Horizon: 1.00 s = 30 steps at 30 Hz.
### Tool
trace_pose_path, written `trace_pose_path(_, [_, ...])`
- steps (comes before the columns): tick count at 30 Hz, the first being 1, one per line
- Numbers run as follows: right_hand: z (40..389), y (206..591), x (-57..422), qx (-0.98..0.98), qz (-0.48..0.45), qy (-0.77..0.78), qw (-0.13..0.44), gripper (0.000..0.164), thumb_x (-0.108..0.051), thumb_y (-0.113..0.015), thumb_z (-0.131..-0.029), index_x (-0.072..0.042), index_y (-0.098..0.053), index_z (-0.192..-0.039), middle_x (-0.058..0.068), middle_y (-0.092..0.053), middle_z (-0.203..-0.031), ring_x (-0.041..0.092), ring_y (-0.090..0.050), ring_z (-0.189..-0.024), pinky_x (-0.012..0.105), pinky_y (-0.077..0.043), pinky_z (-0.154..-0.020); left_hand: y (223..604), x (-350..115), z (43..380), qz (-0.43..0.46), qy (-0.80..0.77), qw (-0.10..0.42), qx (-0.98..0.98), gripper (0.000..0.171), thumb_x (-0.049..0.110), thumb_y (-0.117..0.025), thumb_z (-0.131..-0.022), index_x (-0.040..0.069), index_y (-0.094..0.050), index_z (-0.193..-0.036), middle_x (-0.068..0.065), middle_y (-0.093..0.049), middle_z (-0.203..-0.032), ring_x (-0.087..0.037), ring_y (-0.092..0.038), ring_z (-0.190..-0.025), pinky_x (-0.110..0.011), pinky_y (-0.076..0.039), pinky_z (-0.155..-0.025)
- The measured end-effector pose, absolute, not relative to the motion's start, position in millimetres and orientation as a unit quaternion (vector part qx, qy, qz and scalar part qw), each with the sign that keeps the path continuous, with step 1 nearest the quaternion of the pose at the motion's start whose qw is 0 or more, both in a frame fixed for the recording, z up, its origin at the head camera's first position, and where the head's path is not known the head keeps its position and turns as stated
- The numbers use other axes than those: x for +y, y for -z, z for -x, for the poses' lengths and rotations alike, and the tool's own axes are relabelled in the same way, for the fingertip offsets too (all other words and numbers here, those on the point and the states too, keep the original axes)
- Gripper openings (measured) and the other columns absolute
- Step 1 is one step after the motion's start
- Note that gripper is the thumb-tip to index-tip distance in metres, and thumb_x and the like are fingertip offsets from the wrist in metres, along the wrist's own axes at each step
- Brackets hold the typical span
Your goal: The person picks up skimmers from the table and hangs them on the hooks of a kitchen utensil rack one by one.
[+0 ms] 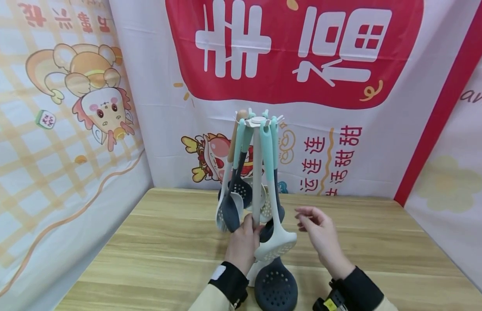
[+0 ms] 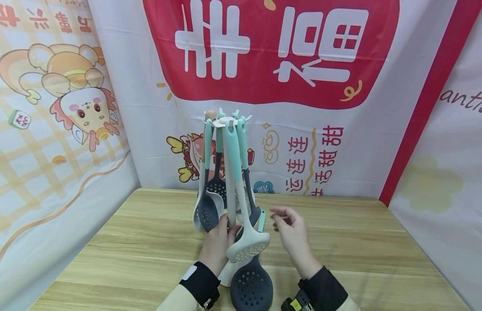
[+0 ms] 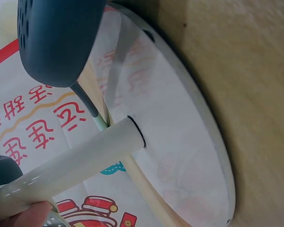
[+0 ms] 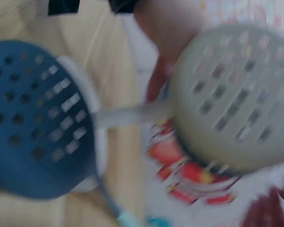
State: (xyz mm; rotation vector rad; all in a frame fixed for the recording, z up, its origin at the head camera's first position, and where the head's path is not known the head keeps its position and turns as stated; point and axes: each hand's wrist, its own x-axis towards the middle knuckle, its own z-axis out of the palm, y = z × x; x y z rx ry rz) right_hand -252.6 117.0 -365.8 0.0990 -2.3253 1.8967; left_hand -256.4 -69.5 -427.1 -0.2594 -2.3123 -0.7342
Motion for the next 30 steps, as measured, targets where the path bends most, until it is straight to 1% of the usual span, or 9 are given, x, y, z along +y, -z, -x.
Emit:
trace_pose_path(3, [261.7, 392.3, 122.4, -0.807, -0.033, -0.588, -0.037, 0.030, -0.002, -0.051, -0.097, 0.005, -0.060, -0.124, 0.010, -0.064, -0.099, 0.018, -0.061, -0.080, 0.034, -0.056, -0.074, 426.0, -69.4, 255.2, 0.088, 0.290, 0.323, -0.896, 0.025, 0.018, -0.066, -0.096, 0.003, -0.053, -0.112, -0.007, -0.065, -0.078, -0.023, -0.069, -0.064, -0.028, -0.049, -0.048])
trace_pose_path(7, [266.8, 425.0, 123.2, -0.846, -0.050, -0.507, -0.156, 0.027, -0.004, -0.048, -0.098, 0.007, -0.062, -0.118, 0.010, -0.065, -0.096, 0.020, -0.060, -0.076, 0.036, -0.054, -0.068, 426.7, -69.2, 254.7, 0.086, 0.290, 0.319, -0.898, 0.024, 0.018, -0.066, -0.096, 0.004, -0.054, -0.111, -0.007, -0.066, -0.079, -0.021, -0.068, -0.063, -0.026, -0.048, -0.048])
trace_pose_path(10, [268.7, 439.5, 125.9, -0.856, -0.102, -0.460, -0.210, 0.026, -0.013, -0.048, -0.102, 0.004, -0.064, -0.114, 0.005, -0.061, -0.082, 0.017, -0.054, -0.066, 0.030, -0.048, -0.059, 428.0, -69.2, 255.2, 0.094, 0.285, 0.334, -0.894, 0.023, 0.016, -0.067, -0.095, 0.004, -0.053, -0.109, -0.007, -0.066, -0.078, -0.020, -0.068, -0.062, -0.025, -0.047, -0.047])
trace_pose_path(13, [271.2, 447.1, 130.5, -0.856, -0.164, -0.430, -0.235, 0.033, -0.028, -0.049, -0.104, -0.003, -0.064, -0.120, -0.003, -0.050, -0.069, 0.011, -0.047, -0.057, 0.026, -0.042, -0.053, 429.0, -69.1, 256.1, 0.102, 0.281, 0.351, -0.887, 0.023, 0.016, -0.068, -0.094, 0.005, -0.053, -0.107, -0.007, -0.065, -0.077, -0.020, -0.067, -0.060, -0.025, -0.046, -0.045])
trace_pose_path(17, [270.3, 449.0, 127.8, -0.863, -0.147, -0.434, -0.212, 0.033, -0.034, -0.055, -0.101, -0.004, -0.064, -0.111, -0.004, -0.051, -0.067, 0.010, -0.048, -0.055, 0.025, -0.043, -0.051, 428.9, -69.8, 256.3, 0.108, 0.276, 0.368, -0.881, 0.024, 0.016, -0.069, -0.093, 0.004, -0.053, -0.107, -0.007, -0.065, -0.075, -0.020, -0.066, -0.058, -0.025, -0.045, -0.044])
trace_pose_path(19, [267.4, 448.2, 123.0, -0.869, -0.116, -0.446, -0.179, 0.026, -0.029, -0.060, -0.099, -0.003, -0.064, -0.102, -0.001, -0.054, -0.070, 0.012, -0.049, -0.056, 0.026, -0.044, -0.052, 428.8, -70.4, 256.1, 0.110, 0.277, 0.370, -0.880, 0.024, 0.016, -0.069, -0.093, 0.004, -0.053, -0.107, -0.007, -0.065, -0.076, -0.020, -0.066, -0.058, -0.025, -0.045, -0.044])
trace_pose_path(22, [264.2, 448.1, 115.9, -0.871, -0.079, -0.466, -0.134, 0.019, -0.017, -0.065, -0.095, 0.000, -0.062, -0.101, 0.004, -0.055, -0.074, 0.014, -0.050, -0.058, 0.027, -0.044, -0.052, 429.7, -70.7, 256.6, 0.109, 0.281, 0.367, -0.880, 0.024, 0.015, -0.069, -0.093, 0.004, -0.054, -0.108, -0.008, -0.066, -0.077, -0.021, -0.067, -0.058, -0.026, -0.045, -0.044])
trace_pose_path(25, [263.2, 449.3, 112.1, -0.860, -0.037, -0.497, -0.111, 0.025, -0.009, -0.067, -0.092, 0.003, -0.060, -0.112, 0.006, -0.055, -0.075, 0.017, -0.051, -0.060, 0.029, -0.045, -0.054, 430.8, -71.0, 256.9, 0.109, 0.280, 0.370, -0.879, 0.024, 0.014, -0.070, -0.092, 0.004, -0.054, -0.107, -0.008, -0.067, -0.077, -0.022, -0.067, -0.058, -0.027, -0.045, -0.043])
trace_pose_path(30, [268.0, 448.1, 114.8, -0.838, 0.015, -0.539, -0.081, 0.052, -0.004, -0.063, -0.091, 0.011, -0.043, -0.136, 0.015, -0.062, -0.092, 0.019, -0.058, -0.078, 0.029, -0.048, -0.066, 431.3, -70.9, 256.9, 0.113, 0.273, 0.381, -0.876, 0.025, 0.014, -0.071, -0.091, 0.004, -0.054, -0.106, -0.009, -0.066, -0.075, -0.022, -0.066, -0.056, -0.028, -0.044, -0.042])
